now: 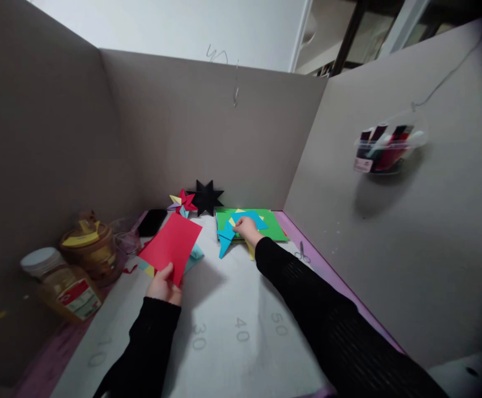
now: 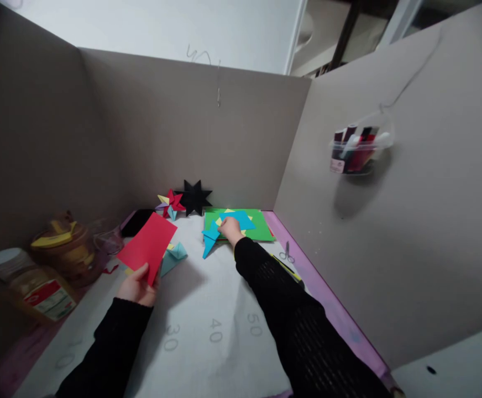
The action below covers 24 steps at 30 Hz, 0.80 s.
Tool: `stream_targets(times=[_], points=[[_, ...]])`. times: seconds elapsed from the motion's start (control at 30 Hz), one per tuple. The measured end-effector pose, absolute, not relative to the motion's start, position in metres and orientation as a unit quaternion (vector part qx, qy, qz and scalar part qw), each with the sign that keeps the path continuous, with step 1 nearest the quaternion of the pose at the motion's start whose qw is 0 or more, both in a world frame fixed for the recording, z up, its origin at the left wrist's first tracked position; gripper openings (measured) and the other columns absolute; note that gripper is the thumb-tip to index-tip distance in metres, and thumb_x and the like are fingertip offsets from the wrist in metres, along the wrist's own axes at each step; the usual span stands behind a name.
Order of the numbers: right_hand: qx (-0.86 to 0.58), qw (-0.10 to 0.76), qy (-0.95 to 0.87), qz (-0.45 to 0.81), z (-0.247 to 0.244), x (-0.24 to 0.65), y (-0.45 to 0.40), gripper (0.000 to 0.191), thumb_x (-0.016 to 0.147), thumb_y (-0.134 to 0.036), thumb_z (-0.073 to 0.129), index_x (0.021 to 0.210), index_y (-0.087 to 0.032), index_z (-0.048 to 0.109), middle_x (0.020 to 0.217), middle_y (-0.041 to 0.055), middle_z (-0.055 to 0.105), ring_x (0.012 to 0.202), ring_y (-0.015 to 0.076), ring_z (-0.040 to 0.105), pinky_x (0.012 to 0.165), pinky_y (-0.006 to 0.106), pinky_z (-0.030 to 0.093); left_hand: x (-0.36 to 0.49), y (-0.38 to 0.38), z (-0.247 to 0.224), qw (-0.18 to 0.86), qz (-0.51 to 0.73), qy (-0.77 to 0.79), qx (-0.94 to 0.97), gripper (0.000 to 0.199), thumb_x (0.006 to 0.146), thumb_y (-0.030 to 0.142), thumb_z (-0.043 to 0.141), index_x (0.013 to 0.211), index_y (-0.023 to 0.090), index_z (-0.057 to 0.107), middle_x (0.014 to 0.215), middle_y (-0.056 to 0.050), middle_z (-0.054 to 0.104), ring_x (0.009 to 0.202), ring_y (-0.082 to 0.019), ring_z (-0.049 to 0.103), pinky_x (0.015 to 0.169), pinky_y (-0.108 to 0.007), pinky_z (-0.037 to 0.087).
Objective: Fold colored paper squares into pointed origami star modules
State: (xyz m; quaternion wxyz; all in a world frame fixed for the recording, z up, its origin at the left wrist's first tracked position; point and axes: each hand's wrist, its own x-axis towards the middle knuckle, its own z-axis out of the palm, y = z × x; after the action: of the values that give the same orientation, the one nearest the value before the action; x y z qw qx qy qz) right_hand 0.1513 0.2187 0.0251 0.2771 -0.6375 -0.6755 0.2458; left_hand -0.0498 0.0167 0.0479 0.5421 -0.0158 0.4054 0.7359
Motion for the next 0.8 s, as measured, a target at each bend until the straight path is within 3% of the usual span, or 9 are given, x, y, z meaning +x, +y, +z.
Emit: stream_targets(times=[0.13,0.3,0.37,0.47,0.53,0.63,0.8], points=[[-0.643,0.245,-0.698,0.198,0.031,0.149,0.227,0.009,0.063,-0.006,0.059,0.068,-0.013,0.058,0.072,0.0086,0.062,0.076,0.0203,0.058,0.068,0.028,0.042,-0.057,0.017,0.046,0.548,0.743,0.384,-0.017,0.034,0.083,0.003,0.041,0.113,0.009,0.056,0.062,-0.005,0.066,0.044,-0.012,0.060,0.038,-0.016,0.049],[-0.547,0.236,-0.785,0.171,0.030,0.118,0.192,0.018,0.072,-0.019,0.059,0.090,-0.016,0.063,0.096,0.0097,0.065,0.096,0.0222,0.057,0.082,0.029,0.041,-0.063,0.019,0.047,0.551,0.751,0.364,-0.024,0.034,0.083,0.002,0.038,0.111,0.008,0.057,0.060,-0.005,0.066,0.046,-0.013,0.062,0.039,-0.016,0.050],[-0.458,0.219,-0.843,0.180,0.017,0.096,0.166,0.038,0.067,-0.025,0.067,0.104,-0.020,0.061,0.110,0.0053,0.062,0.105,0.0219,0.054,0.088,0.027,0.039,-0.064,0.018,0.050,0.550,0.753,0.360,-0.026,0.032,0.084,0.002,0.037,0.107,0.007,0.058,0.057,-0.005,0.065,0.050,-0.014,0.064,0.042,-0.017,0.052],[-0.291,0.183,-0.933,0.109,-0.008,0.065,0.135,0.070,0.070,-0.023,0.062,0.134,-0.017,0.036,0.132,0.0104,0.049,0.117,0.0254,0.046,0.092,0.032,0.040,-0.066,0.017,0.052,0.546,0.758,0.357,-0.021,0.027,0.085,0.002,0.034,0.094,0.007,0.059,0.052,-0.004,0.063,0.049,-0.014,0.063,0.042,-0.017,0.052],[-0.314,0.150,-0.935,0.063,-0.022,0.052,0.128,0.063,0.077,-0.016,0.052,0.137,-0.014,0.030,0.131,0.0125,0.049,0.118,0.0243,0.046,0.093,0.032,0.040,-0.071,0.017,0.053,0.547,0.756,0.359,-0.017,0.026,0.086,0.003,0.033,0.084,0.009,0.059,0.051,-0.004,0.063,0.044,-0.013,0.061,0.038,-0.016,0.050],[-0.350,0.105,-0.931,0.001,-0.030,0.047,0.140,0.053,0.081,-0.007,0.043,0.133,-0.009,0.035,0.132,0.0174,0.048,0.119,0.0240,0.047,0.095,0.034,0.040,-0.082,0.016,0.054,0.547,0.753,0.364,-0.024,0.026,0.087,0.003,0.034,0.075,0.011,0.056,0.051,-0.003,0.063,0.040,-0.011,0.059,0.035,-0.015,0.047],[-0.396,0.102,-0.912,-0.017,-0.023,0.062,0.179,0.050,0.082,0.001,0.032,0.132,0.000,0.033,0.132,0.0268,0.043,0.125,0.0287,0.039,0.099,0.044,0.034,-0.093,0.012,0.061,0.552,0.757,0.349,-0.030,0.027,0.087,0.005,0.033,0.076,0.011,0.057,0.053,-0.003,0.064,0.042,-0.012,0.060,0.035,-0.016,0.049]])
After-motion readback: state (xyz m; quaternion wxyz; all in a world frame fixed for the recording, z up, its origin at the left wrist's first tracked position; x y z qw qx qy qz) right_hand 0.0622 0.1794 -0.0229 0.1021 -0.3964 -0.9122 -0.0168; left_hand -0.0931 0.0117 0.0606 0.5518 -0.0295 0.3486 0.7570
